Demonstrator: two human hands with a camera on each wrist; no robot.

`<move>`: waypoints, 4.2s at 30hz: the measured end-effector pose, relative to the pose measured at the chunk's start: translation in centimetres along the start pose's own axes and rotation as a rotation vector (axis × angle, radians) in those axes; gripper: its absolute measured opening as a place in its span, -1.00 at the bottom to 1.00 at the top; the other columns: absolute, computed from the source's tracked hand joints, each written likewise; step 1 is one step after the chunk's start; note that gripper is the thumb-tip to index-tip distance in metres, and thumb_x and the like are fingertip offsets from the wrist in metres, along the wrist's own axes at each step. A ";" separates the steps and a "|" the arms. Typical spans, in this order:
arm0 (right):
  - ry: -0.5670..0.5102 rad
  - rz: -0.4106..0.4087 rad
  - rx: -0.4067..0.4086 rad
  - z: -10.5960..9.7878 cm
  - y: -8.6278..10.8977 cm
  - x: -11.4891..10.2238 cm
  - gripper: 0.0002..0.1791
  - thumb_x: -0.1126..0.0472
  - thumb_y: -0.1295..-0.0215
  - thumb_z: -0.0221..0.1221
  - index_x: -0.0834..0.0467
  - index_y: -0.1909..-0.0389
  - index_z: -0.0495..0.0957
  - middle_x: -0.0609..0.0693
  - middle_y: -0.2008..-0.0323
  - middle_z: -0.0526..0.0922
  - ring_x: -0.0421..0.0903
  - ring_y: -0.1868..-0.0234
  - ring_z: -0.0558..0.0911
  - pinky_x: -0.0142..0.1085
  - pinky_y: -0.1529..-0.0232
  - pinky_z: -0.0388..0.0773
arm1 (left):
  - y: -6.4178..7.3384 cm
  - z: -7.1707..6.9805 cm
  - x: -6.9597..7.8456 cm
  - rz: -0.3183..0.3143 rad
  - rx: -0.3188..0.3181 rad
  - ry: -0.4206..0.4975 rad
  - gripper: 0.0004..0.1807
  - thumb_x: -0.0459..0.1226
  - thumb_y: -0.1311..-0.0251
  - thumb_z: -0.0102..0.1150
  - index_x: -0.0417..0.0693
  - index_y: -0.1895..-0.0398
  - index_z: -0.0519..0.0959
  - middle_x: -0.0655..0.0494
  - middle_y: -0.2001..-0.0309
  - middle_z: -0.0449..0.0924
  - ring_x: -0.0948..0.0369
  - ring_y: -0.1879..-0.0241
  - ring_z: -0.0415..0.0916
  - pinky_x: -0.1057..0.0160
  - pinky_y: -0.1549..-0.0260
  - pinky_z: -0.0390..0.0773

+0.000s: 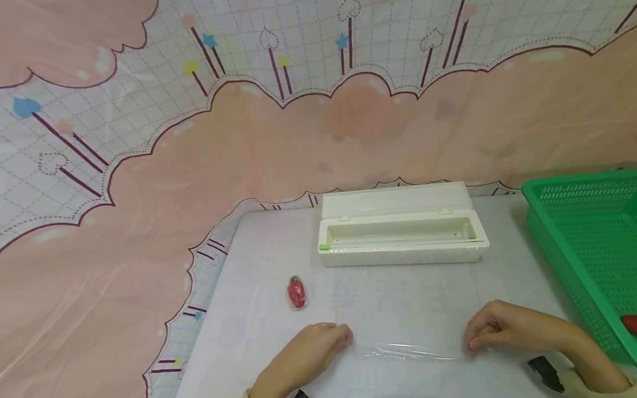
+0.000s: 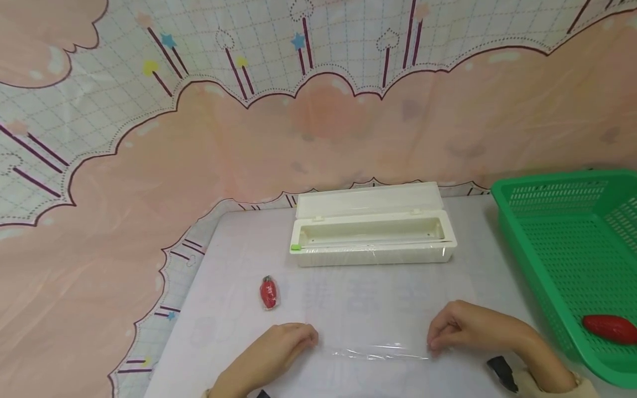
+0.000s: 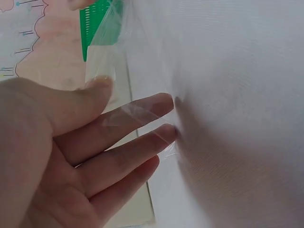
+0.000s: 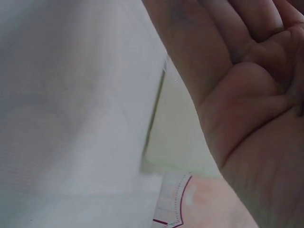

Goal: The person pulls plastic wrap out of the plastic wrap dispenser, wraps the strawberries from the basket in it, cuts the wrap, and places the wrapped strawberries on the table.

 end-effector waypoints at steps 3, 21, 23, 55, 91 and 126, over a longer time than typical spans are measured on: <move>0.013 -0.019 0.001 0.0 0.0 0.4 -0.86 0.23 -0.33 0.22 0.17 0.26 0.74 -0.05 0.45 0.74 -0.49 0.45 0.45 -0.42 0.51 0.54 | 0.1 0.0 0.1 0.043 -0.008 -0.014 -0.89 -0.27 -0.37 0.13 0.16 0.27 0.62 0.44 0.35 0.58 0.49 0.29 0.47 0.49 0.14 0.53; 0.142 -0.089 -0.020 0.7 0.7 1.2 -0.93 0.27 -0.26 0.29 0.09 0.33 0.75 -0.20 0.27 0.71 -0.36 0.19 0.60 -0.40 0.26 0.57 | 1.4 0.3 -0.8 0.217 -0.051 -0.138 -0.86 -0.18 -0.19 0.34 0.28 0.23 0.79 0.20 -0.11 0.66 0.20 -0.25 0.50 0.19 -0.24 0.47; 0.142 -0.080 -0.014 0.7 0.4 1.2 -0.90 0.27 -0.31 0.25 0.06 0.28 0.74 -0.24 0.29 0.71 -0.40 0.22 0.60 -0.40 0.29 0.59 | 1.6 0.5 -1.0 0.241 -0.021 -0.143 -0.85 -0.19 -0.17 0.36 0.28 0.22 0.79 0.20 -0.12 0.66 0.19 -0.25 0.50 0.19 -0.23 0.48; 0.341 -0.089 0.099 2.4 0.2 1.9 -0.63 0.27 0.03 0.47 -0.05 0.31 0.48 -0.27 0.42 0.44 -0.47 0.32 0.39 -0.52 0.43 0.40 | 1.9 1.6 -2.3 0.258 0.167 -0.091 -0.90 -0.14 -0.09 0.44 0.22 0.30 0.77 0.34 0.00 0.69 0.30 -0.16 0.53 0.31 -0.18 0.48; 0.739 -0.132 0.347 -0.2 3.8 -1.6 -0.48 0.22 0.18 0.57 -0.11 0.17 0.56 -0.31 0.19 0.55 -0.35 0.22 0.49 -0.60 0.26 0.47 | 2.3 1.7 -2.2 0.239 0.171 -0.053 -0.92 -0.15 -0.02 0.50 0.28 0.39 0.80 0.34 -0.03 0.66 0.32 -0.17 0.52 0.29 -0.15 0.50; 0.915 -0.352 0.820 -4.1 11.4 0.1 -0.45 -0.38 -0.22 0.08 0.00 0.18 0.67 -0.56 -0.02 0.47 -0.65 -0.02 0.40 -0.75 0.30 0.37 | 2.4 1.9 -2.0 0.220 0.166 -0.067 -0.94 -0.12 -0.03 0.49 0.29 0.39 0.80 0.35 -0.06 0.65 0.33 -0.18 0.50 0.32 -0.17 0.48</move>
Point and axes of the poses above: each hand's wrist, its own y-axis away from the middle knuckle, its own z-axis out of the palm, x = y × z, the point moved 1 cm from there along -y, towards the middle knuckle
